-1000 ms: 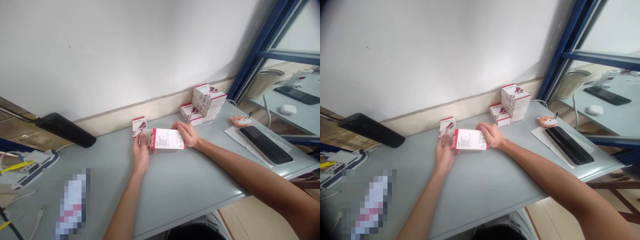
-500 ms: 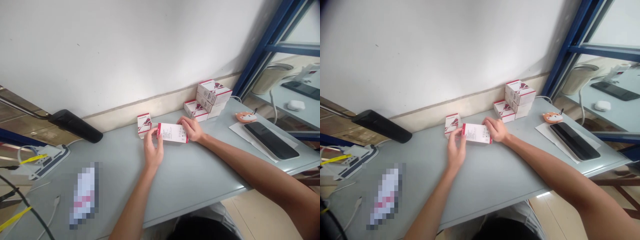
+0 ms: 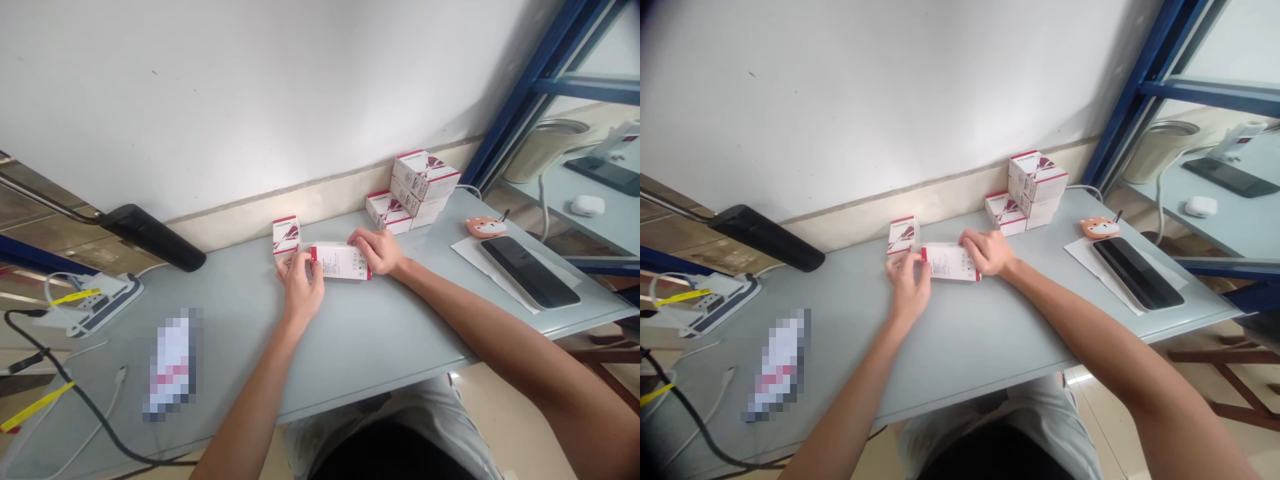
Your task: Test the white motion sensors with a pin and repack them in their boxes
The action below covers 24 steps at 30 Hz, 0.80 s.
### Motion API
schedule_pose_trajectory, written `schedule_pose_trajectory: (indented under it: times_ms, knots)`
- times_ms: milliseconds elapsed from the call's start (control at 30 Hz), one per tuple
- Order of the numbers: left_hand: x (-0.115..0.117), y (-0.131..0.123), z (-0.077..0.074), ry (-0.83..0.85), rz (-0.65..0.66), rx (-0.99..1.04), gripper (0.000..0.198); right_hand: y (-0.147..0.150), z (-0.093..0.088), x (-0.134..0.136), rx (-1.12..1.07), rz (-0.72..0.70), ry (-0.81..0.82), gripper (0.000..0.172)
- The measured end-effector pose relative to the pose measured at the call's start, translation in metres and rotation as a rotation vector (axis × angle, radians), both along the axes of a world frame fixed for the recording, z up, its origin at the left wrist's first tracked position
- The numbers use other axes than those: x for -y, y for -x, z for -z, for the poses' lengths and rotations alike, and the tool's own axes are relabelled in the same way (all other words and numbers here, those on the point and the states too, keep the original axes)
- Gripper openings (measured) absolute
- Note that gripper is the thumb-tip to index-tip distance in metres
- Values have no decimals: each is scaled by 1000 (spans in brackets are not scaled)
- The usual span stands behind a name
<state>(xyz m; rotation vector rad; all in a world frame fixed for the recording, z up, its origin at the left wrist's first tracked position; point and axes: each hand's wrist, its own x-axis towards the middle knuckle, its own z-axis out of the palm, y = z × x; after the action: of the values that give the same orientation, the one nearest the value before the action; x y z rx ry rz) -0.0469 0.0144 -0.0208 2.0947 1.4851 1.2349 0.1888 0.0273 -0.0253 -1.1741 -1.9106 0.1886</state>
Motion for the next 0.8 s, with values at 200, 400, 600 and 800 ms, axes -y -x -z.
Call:
schedule_pose_trajectory:
  times_ms: [200,400,600,800]
  knots:
    - [5,-4,-6,-40,61,3,5,-9,-7,5,54,37,-20,37]
    - [2,-8,-7,-61,101,35,34,-16,-11,2,74,85,-30,39]
    - [-5,-4,0,111,88,77,42,-17,-8,-1,96,74,-42,40]
    - [-10,0,3,222,131,136,38,-12,-11,1,159,40,-101,39]
